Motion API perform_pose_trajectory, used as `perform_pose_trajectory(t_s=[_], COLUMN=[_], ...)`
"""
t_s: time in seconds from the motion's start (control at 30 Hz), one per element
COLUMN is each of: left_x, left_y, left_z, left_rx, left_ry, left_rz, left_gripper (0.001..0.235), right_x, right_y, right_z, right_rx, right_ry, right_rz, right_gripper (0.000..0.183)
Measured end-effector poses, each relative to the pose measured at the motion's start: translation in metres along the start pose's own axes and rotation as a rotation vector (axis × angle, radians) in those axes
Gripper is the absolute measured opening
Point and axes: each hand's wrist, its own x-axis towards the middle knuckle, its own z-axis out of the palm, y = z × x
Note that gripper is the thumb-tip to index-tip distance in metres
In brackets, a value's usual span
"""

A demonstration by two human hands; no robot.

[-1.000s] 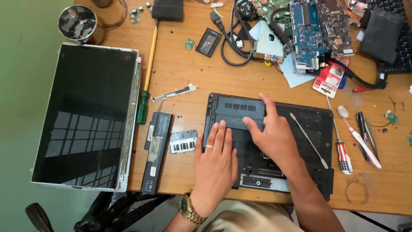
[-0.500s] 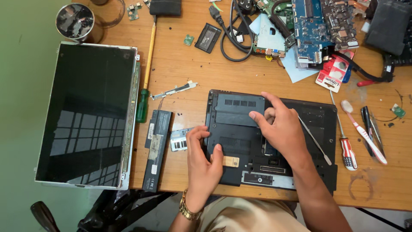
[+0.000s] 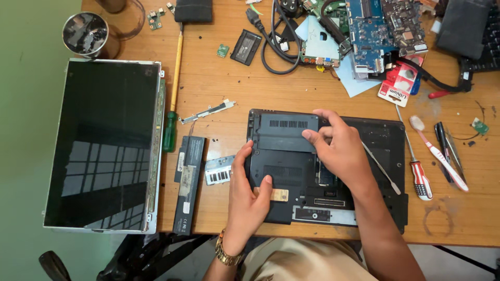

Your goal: The person disassembles a laptop, removes the hard drive, cleans it with a toothbrush, and reassembles the laptop. They use a screwdriver to remove screws and a toothbrush to clean the hard drive.

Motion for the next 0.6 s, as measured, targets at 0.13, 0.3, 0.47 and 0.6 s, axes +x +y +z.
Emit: perform_pose_trajectory(t_s=[0.13, 0.3, 0.47, 0.6], left_x=[0.000, 0.001, -0.001, -0.003], left_y=[-0.003, -0.002, 0.006, 0.010], left_z=[-0.001, 0.001, 0.009, 0.018], left_rx=[0.154, 0.299, 0.736, 0.966], left_ry=[0.017, 0.015, -0.034, -0.046], left_rz=[0.197, 0.273, 0.433, 0.486], left_gripper=[0.068, 0.071, 0.063, 0.062], right_x=[-0.001, -0.005, -0.001, 0.004], right_y=[-0.002, 0.003, 0.011, 0.013], right_z=[0.005, 0.012, 0.016, 0.021], right_rx=[-0.053, -0.254, -0.381, -0.410], right_ry=[0.040, 0.067, 0.119, 0.126], right_rz=[-0.038, -0.080, -0.194, -0.203], right_gripper=[0.049, 0.050, 0.048, 0.048])
